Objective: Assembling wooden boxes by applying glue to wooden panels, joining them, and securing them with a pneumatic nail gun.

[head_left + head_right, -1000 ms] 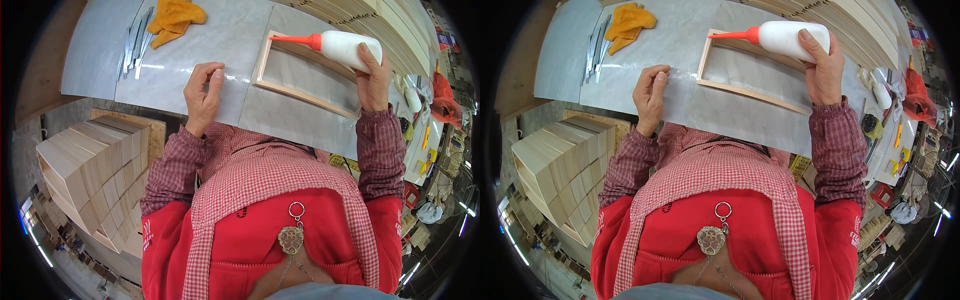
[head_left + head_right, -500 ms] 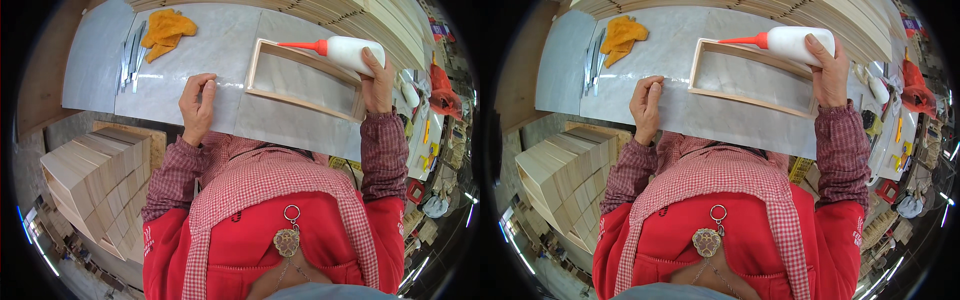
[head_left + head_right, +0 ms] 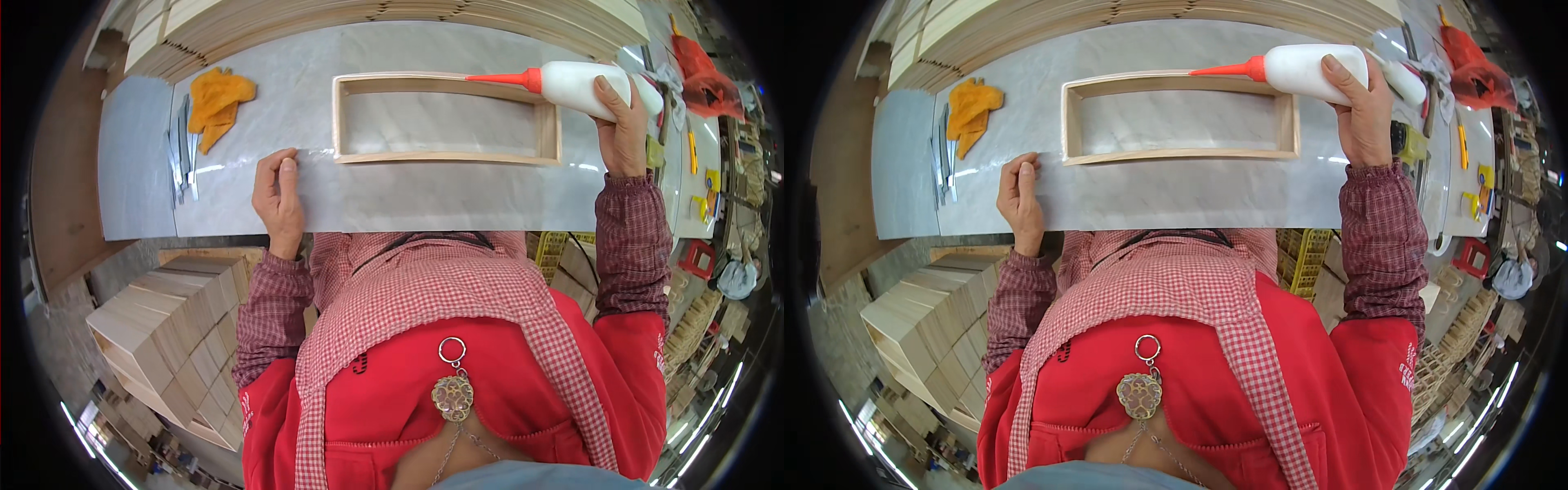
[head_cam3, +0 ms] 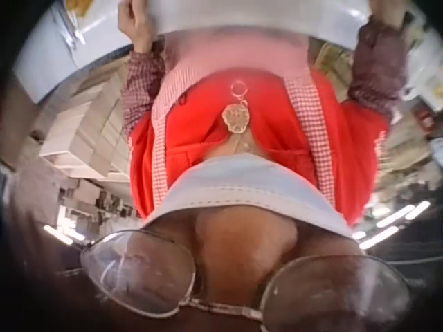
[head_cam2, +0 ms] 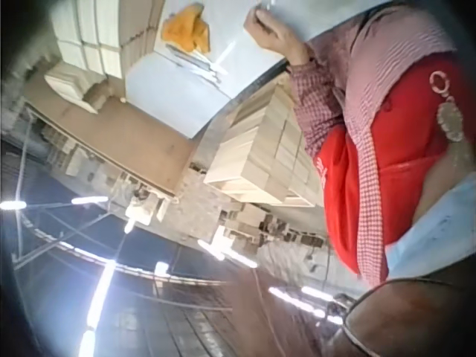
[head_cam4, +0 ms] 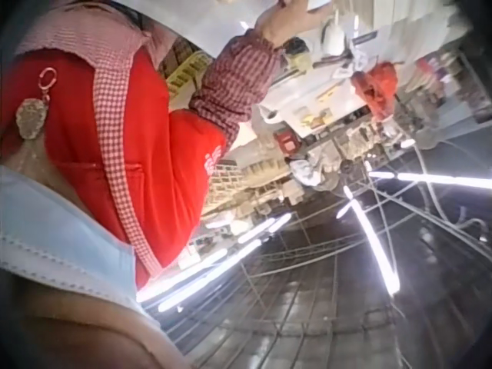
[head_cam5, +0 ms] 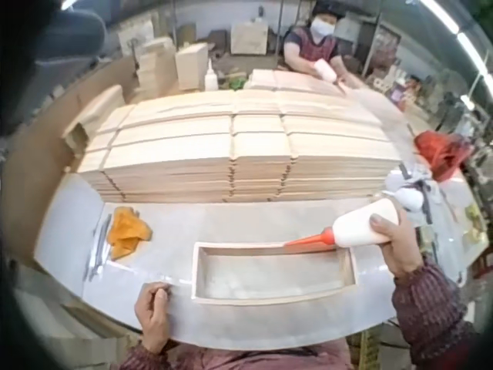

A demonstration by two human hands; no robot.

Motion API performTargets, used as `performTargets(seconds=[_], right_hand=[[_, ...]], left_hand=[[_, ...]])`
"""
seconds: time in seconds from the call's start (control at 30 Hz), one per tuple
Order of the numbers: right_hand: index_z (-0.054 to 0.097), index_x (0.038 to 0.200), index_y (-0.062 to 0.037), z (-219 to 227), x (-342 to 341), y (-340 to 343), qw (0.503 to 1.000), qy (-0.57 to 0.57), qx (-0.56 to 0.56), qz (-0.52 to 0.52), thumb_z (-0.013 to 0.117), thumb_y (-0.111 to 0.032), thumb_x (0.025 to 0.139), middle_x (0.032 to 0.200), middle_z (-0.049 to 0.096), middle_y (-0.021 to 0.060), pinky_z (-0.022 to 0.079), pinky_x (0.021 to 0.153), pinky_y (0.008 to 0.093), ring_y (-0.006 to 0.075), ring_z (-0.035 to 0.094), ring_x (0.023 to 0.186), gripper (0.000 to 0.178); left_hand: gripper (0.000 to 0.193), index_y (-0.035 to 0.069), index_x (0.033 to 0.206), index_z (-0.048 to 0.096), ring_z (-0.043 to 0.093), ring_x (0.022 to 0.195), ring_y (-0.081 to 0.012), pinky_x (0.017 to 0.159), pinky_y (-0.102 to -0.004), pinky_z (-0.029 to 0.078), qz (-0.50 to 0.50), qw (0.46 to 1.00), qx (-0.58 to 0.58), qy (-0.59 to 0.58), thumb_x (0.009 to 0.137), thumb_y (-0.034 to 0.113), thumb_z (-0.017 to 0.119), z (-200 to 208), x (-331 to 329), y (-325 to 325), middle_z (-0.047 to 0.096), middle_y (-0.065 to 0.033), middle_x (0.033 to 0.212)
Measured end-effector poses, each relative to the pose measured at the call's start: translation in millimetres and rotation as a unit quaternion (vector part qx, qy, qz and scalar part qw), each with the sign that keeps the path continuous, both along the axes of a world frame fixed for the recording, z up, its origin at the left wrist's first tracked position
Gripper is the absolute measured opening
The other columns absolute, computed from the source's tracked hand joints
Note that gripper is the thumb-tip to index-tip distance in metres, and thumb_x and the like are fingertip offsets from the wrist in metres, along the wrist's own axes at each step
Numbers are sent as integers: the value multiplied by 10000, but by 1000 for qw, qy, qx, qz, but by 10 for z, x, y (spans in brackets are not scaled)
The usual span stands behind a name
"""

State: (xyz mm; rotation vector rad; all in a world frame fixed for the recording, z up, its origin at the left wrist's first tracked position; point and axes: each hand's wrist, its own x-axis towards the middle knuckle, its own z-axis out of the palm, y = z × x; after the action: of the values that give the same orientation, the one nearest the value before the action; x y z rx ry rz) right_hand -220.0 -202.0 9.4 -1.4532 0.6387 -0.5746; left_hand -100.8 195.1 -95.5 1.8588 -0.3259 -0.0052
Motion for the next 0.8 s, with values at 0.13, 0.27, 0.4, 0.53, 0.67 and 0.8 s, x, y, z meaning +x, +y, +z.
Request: performTargets(seconds=[0.13,0.27,0.4,0.53,0.67,0.8], right_hand=[[509,1176,32,0,-253,-184,999,0,-4,-38,730,-143,792,1055,581,138,487,778,241,193,589,909,476],[508,1177,32,-11,-492,-350,997,0,-2,-71,732,-139,791,1065,579,140,488,782,241,193,590,912,478],[504,1181,32,-20,-682,-476,995,-9,3,-97,728,-132,794,1076,576,144,490,787,244,195,591,914,476],[498,1186,34,-26,-818,-562,993,-3,17,-118,722,-128,800,1081,574,149,496,793,248,199,592,922,474],[494,1189,37,-60,-897,-588,992,-7,5,-122,720,-126,802,1077,573,151,497,802,253,204,591,927,476],[496,1189,35,-101,-965,-584,992,-13,5,-128,718,-124,800,1076,572,150,498,808,254,206,589,930,475]], left_hand=[[169,18,1022,603,533,838,-140,785,-242,426,-5,1000,12,1,938,114,491,2,-9,-23,597,-54,956],[179,21,1028,603,537,849,-142,793,-245,427,-8,1000,26,3,944,122,482,6,-21,-39,599,-54,960],[187,24,1034,603,538,860,-142,799,-247,427,-2,999,39,2,950,134,476,-1,-24,-38,602,-52,962],[217,25,1048,618,553,878,-138,799,-245,428,1,999,49,-11,963,164,474,-50,-13,-9,630,-53,988],[201,31,1043,609,541,872,-142,806,-249,425,1,999,53,-9,957,162,483,-47,-19,-29,612,-49,968],[199,35,1041,607,537,870,-144,808,-251,424,3,998,60,-14,956,166,485,-46,-23,-50,608,-48,960]])
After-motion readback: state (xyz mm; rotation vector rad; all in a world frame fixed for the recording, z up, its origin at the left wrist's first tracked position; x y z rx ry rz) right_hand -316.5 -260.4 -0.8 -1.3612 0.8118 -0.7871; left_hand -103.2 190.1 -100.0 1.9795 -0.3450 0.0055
